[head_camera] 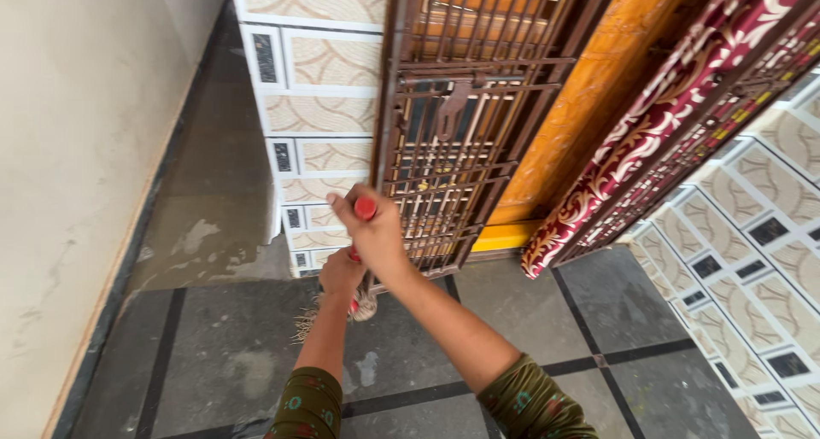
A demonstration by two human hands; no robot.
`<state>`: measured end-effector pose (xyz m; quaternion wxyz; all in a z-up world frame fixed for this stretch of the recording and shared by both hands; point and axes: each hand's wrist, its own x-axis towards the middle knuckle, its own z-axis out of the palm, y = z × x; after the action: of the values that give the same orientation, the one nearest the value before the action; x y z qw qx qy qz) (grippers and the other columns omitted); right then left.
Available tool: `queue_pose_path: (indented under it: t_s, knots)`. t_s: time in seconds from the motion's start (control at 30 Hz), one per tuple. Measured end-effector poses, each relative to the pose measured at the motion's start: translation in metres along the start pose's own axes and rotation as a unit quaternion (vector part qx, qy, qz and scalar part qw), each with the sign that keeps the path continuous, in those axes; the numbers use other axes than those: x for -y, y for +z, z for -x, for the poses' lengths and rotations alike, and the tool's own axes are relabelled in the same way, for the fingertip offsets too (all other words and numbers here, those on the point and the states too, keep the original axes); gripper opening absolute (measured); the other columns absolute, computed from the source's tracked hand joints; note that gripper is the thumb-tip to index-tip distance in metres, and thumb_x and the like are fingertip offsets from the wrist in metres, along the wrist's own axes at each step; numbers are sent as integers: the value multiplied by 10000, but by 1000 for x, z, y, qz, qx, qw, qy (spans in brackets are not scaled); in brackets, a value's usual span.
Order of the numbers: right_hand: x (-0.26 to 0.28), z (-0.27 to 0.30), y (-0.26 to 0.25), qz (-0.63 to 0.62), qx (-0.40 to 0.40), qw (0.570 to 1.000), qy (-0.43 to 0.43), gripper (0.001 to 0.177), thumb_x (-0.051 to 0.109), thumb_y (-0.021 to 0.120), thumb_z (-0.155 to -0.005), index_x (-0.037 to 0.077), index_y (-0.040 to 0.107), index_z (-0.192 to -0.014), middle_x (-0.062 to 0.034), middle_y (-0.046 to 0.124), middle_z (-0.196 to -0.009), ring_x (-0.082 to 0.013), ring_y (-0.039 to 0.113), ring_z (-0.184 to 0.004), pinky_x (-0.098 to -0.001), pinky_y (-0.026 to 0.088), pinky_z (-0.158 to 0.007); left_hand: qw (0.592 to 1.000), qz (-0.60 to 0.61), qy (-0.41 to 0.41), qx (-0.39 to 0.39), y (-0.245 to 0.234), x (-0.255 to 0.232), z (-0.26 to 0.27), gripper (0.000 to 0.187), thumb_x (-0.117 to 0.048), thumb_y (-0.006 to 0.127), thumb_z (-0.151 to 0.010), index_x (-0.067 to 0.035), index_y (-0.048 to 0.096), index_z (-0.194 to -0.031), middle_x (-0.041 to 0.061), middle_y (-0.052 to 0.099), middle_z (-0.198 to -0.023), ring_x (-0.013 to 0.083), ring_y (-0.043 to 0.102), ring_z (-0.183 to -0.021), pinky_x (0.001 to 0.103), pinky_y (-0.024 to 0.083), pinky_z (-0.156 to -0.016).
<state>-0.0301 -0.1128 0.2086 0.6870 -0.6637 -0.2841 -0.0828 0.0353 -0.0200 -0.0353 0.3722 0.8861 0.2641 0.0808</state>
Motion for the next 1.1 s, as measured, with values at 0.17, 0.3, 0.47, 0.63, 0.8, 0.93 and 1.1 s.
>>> queue_pose_path:
  t_s: [0.17, 0.3, 0.47, 0.63, 0.8, 0.93, 1.1]
  knots:
    - [-10, 17, -13, 16, 16, 1000, -7, 356, 161, 720, -974, 20, 529, -708, 19, 445, -621, -58, 368, -615, -282, 337, -523, 999, 39, 2, 20, 12, 3, 6, 393, -478, 689, -832, -158, 778, -1042, 140, 772, -1018, 373, 722, -992, 494, 567, -861]
    - [-9, -2, -22, 49, 24, 998, -16, 384, 176, 718, -979, 30, 516, -687, 22, 439, -594, -66, 378, -579, -286, 339, -504, 998, 48, 13, 26, 10, -5, 6, 399, -495, 698, -829, -170, 787, -1043, 150, 769, -991, 381, 726, -973, 487, 567, -865]
    - [5, -46, -39, 41, 16, 999, -21, 356, 158, 724, -962, 52, 548, -671, 29, 454, -560, -73, 406, -516, -296, 336, -462, 999, 21, 15, 37, 6, -33, 9, 476, -555, 726, -833, -123, 772, -1029, 182, 773, -939, 369, 744, -948, 474, 575, -866]
    - [12, -67, -59, -121, 29, 991, 59, 353, 164, 703, -961, 78, 508, -680, 37, 455, -523, -74, 402, -393, -276, 312, -368, 999, 12, 18, 37, 5, -55, 29, 424, -523, 727, -819, -155, 777, -1022, 153, 771, -953, 355, 742, -945, 473, 576, -858]
    - [-2, -62, -62, -161, 5, 987, 22, 357, 144, 734, -951, 90, 498, -688, 43, 427, -512, -62, 362, -379, -263, 282, -366, 999, 7, 14, 41, 4, -59, 42, 436, -530, 736, -818, -167, 788, -1054, 159, 769, -973, 363, 738, -959, 470, 577, -868]
    - [-4, -53, -58, -196, 10, 980, 25, 351, 105, 771, -910, 98, 489, -700, 53, 441, -551, -52, 361, -405, -254, 264, -375, 999, 0, 8, 38, 6, -52, 42, 461, -531, 747, -818, -147, 769, -1072, 154, 771, -991, 361, 737, -980, 474, 576, -871]
    - [-1, -34, -44, -178, 9, 984, 17, 337, 102, 789, -880, 93, 501, -704, 51, 462, -560, -60, 395, -420, -253, 278, -381, 998, 14, -18, 54, 0, -41, 51, 489, -562, 736, -819, -175, 735, -1119, 139, 761, -1027, 365, 721, -1015, 482, 567, -881]
